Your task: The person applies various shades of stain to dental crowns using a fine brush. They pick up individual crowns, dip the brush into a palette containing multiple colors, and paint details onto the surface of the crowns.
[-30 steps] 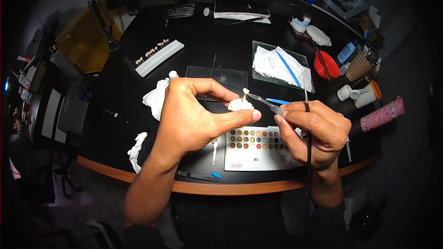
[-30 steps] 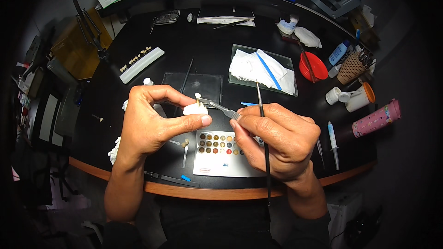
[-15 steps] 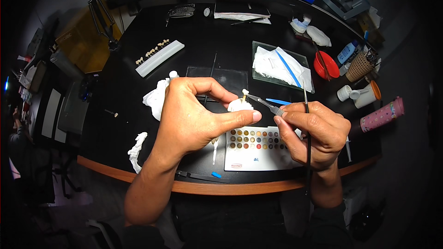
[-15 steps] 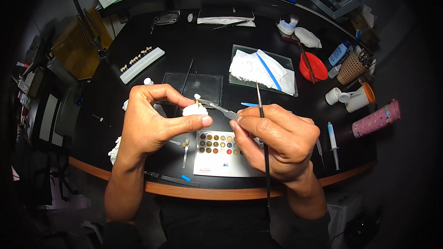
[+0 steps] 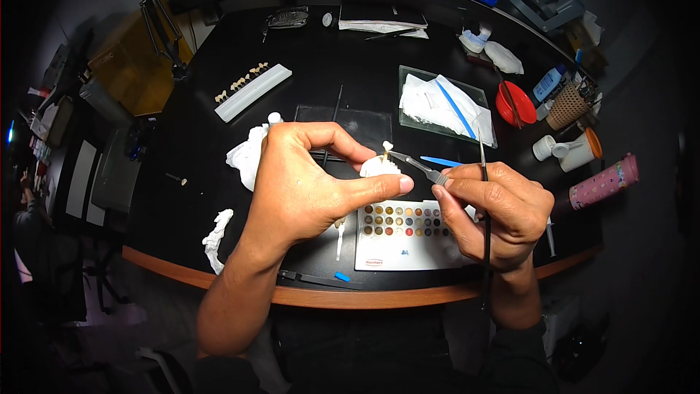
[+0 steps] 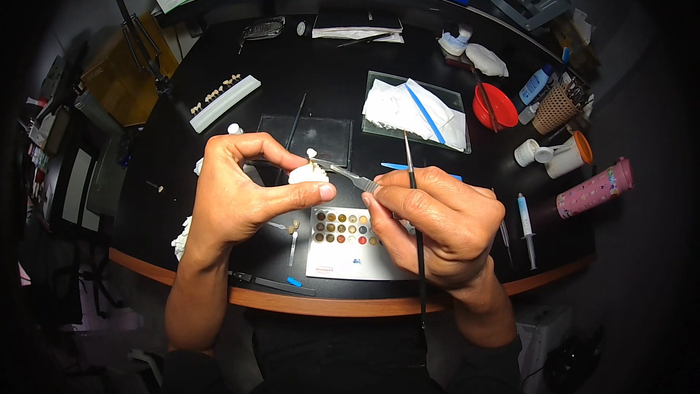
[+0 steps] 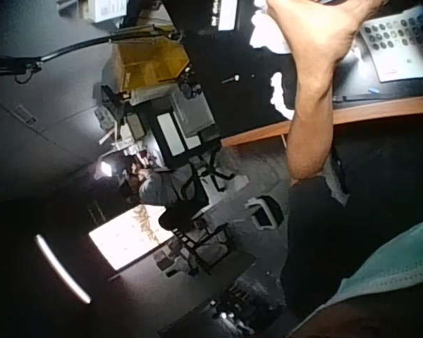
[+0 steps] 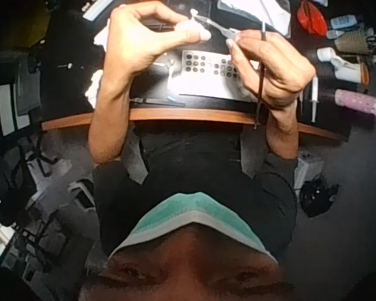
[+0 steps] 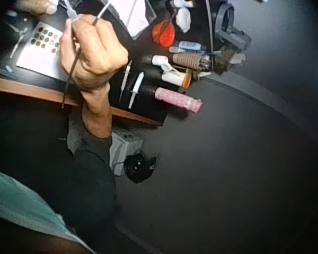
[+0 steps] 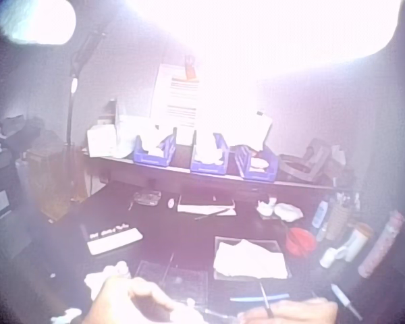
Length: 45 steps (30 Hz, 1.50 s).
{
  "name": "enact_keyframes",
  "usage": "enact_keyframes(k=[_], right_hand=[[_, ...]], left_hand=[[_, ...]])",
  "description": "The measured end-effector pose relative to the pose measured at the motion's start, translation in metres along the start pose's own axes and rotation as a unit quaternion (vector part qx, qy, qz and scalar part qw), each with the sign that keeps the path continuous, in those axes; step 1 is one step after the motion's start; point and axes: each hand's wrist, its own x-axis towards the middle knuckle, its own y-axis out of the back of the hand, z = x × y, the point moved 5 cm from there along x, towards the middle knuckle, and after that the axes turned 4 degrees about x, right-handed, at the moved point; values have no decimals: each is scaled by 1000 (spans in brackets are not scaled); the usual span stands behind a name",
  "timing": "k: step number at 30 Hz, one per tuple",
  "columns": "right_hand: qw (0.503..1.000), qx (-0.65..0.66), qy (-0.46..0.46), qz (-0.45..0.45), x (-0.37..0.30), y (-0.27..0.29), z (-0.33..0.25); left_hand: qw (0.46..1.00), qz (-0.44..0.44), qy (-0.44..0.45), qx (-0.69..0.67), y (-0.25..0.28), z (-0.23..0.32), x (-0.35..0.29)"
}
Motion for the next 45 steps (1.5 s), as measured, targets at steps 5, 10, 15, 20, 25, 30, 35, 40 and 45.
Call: enact_keyframes(k=[5, 10, 15, 20, 25, 30, 35, 40, 45], right_hand=[[1000, -10, 6, 3, 1, 1, -1], [1000, -7, -2, -7, 0, 0, 1], [1000, -2, 6, 9, 1, 1, 0], [1000, 0, 3, 11, 1, 2, 1], [1000, 6, -3, 6, 0, 0, 2], [1000, -1, 7, 6, 1, 0, 0], [1000, 0, 8, -5, 0, -1, 0], [1000, 13, 4, 19, 0, 9, -2], [990, -12, -140, 26, -29, 41, 24]], left_hand=[[1000, -2, 6, -5, -1, 0, 0], [1000, -3, 1, 2, -1, 0, 0], [1000, -2, -1, 1, -1, 0, 0], [1000, -4, 5, -7, -1, 0, 1], [1000, -5, 13, -13, 0, 0, 0], [1000, -2, 5, -3, -1, 0, 0], [1000, -1, 6, -3, 0, 0, -1], [1000, 0, -4, 1, -2, 0, 0], [1000, 15, 14, -23, 2, -4, -1]])
